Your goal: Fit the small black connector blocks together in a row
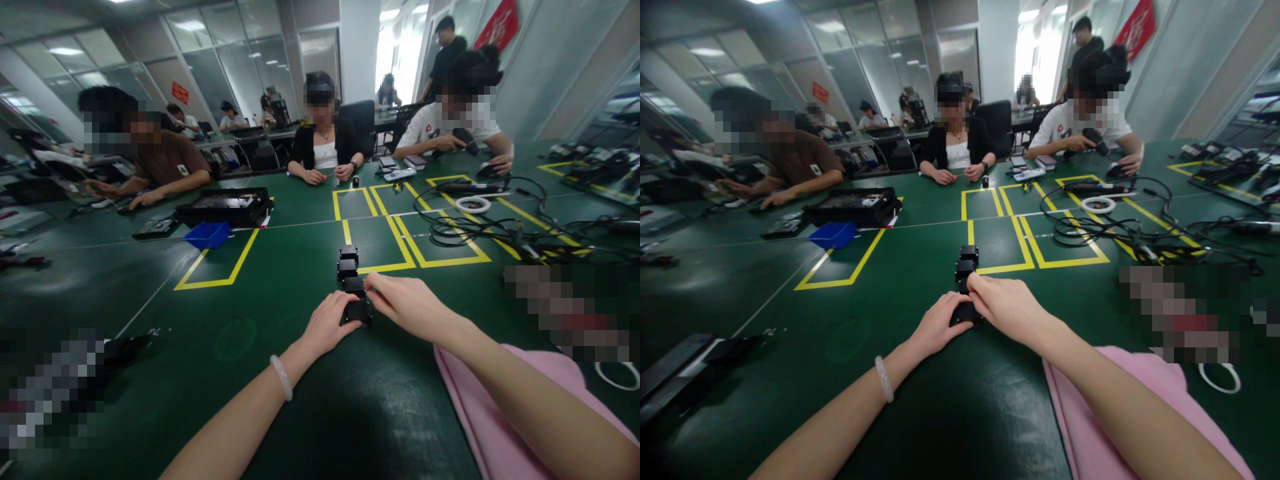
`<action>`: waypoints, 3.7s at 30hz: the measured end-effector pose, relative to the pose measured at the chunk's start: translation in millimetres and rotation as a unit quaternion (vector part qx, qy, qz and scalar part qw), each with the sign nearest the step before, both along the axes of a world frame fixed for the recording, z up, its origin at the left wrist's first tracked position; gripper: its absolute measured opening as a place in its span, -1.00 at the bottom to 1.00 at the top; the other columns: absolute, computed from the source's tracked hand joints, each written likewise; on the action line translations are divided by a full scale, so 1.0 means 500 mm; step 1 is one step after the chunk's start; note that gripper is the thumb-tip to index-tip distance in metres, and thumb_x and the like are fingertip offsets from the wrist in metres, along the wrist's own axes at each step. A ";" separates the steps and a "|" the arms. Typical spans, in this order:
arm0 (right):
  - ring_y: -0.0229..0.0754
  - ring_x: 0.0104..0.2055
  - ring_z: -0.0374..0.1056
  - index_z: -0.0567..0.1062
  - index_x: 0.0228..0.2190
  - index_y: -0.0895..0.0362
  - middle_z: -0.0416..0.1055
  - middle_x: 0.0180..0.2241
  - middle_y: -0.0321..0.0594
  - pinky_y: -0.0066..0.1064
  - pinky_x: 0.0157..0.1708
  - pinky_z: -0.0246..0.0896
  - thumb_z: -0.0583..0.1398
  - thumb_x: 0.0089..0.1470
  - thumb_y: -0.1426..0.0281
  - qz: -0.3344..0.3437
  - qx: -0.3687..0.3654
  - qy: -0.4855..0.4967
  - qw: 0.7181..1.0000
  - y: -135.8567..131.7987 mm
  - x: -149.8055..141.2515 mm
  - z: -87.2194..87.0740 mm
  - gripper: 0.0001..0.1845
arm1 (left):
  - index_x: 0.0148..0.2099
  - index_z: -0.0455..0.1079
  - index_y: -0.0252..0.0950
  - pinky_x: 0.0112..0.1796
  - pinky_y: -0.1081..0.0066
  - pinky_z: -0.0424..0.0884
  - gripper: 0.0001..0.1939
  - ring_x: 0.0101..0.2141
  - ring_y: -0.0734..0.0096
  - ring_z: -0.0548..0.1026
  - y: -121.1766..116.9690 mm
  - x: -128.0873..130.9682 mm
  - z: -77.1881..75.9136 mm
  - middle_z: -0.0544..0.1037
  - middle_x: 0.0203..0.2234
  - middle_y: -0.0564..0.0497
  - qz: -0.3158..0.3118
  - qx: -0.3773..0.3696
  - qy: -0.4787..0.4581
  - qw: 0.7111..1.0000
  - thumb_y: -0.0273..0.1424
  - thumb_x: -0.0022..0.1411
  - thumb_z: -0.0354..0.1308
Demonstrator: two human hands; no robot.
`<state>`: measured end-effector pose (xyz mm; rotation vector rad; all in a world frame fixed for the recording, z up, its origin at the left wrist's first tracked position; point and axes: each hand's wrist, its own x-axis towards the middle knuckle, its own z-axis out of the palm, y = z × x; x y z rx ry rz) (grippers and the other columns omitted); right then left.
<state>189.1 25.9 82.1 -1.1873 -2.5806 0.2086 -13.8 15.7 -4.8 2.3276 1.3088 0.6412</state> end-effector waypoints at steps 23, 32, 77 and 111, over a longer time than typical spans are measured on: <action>-0.23 -0.46 0.38 0.26 -0.30 0.09 0.45 -0.45 -0.32 -0.45 -0.54 -0.19 -0.03 0.26 0.33 -0.041 0.033 -0.032 0.998 -0.001 -0.007 -0.004 -0.86 | 0.04 0.23 -0.18 -0.09 0.25 0.31 -0.60 -0.10 0.20 0.34 0.001 0.000 0.003 0.37 -0.10 -0.02 0.000 -0.006 0.011 1.000 -0.30 0.18 0.20; -0.23 -0.45 0.38 0.26 -0.30 0.09 0.45 -0.40 -0.32 -0.45 -0.54 -0.18 0.01 0.23 0.35 -0.044 0.047 -0.029 0.998 -0.003 -0.007 -0.005 -0.91 | 0.05 0.22 -0.19 -0.08 0.24 0.31 -0.60 -0.09 0.18 0.34 0.002 0.000 0.003 0.37 -0.09 -0.03 -0.002 -0.010 0.011 1.000 -0.29 0.18 0.20; -0.23 -0.37 0.38 0.28 -0.30 0.09 0.44 -0.38 -0.29 -0.47 -0.48 -0.07 -0.01 0.25 0.31 0.005 0.010 0.001 1.000 -0.006 -0.005 0.003 -0.86 | 0.04 0.24 -0.19 -0.08 0.23 0.31 -0.60 -0.09 0.18 0.34 0.002 0.001 0.002 0.38 -0.10 -0.03 0.001 -0.003 0.006 1.000 -0.31 0.17 0.20; -0.21 -0.44 0.39 0.28 -0.28 0.09 0.46 -0.44 -0.30 -0.45 -0.52 -0.11 -0.02 0.25 0.31 -0.041 0.018 -0.027 0.999 -0.002 -0.009 -0.005 -0.86 | 0.07 0.22 -0.16 -0.08 0.21 0.31 -0.59 -0.08 0.17 0.34 0.001 0.000 0.007 0.37 -0.10 -0.04 -0.005 -0.015 0.012 1.000 -0.30 0.18 0.18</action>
